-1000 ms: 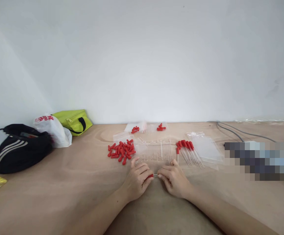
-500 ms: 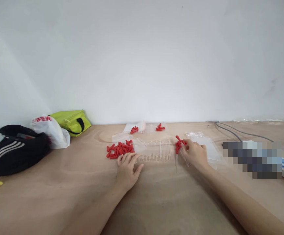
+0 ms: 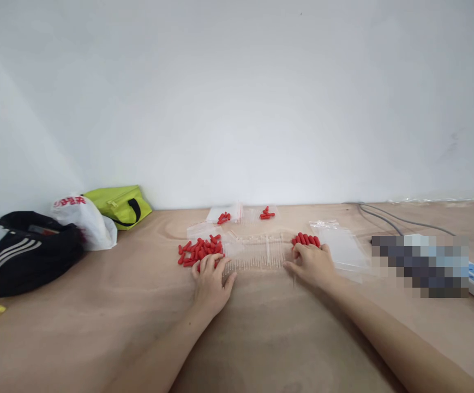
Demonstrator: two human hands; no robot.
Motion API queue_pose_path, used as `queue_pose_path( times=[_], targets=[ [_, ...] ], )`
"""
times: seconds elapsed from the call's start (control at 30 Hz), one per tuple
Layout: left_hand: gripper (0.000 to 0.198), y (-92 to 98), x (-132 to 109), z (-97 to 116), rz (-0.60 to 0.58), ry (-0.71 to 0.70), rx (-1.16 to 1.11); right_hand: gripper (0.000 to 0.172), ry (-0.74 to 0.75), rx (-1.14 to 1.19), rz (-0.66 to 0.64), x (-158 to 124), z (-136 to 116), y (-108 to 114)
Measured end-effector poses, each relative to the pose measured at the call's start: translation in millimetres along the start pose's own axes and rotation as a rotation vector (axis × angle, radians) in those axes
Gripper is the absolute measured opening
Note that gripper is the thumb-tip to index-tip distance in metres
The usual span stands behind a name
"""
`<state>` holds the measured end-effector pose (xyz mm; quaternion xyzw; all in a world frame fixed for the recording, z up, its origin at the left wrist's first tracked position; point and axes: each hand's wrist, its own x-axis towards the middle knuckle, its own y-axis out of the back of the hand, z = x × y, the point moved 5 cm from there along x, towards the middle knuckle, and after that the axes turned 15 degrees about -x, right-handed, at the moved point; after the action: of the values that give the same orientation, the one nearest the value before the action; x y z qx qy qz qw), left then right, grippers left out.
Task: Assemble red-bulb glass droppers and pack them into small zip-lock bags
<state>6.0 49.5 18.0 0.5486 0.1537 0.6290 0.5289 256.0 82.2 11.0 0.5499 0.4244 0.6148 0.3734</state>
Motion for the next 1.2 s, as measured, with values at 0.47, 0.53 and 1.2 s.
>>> queue_pose_path(
  times=[0.47, 0.53, 1.2],
  targets=[
    [0.013, 5.8, 18.1, -29.2, 0.174, 0.191, 0.106, 0.029, -0.079, -0.046, -0.155, 18.8, 4.7, -5.0],
    [0.010, 4.9, 19.0, -30.6, 0.171, 0.193, 0.113, 0.031, -0.174, -0.088, -0.226, 24.5, -1.7, -6.1],
    [0.024, -6.3, -1.4, 11.8, -0.077, -0.278, -0.321, 0.028, -0.182, -0.085, 0.023, 28.0, -25.7, -4.0]
  ],
)
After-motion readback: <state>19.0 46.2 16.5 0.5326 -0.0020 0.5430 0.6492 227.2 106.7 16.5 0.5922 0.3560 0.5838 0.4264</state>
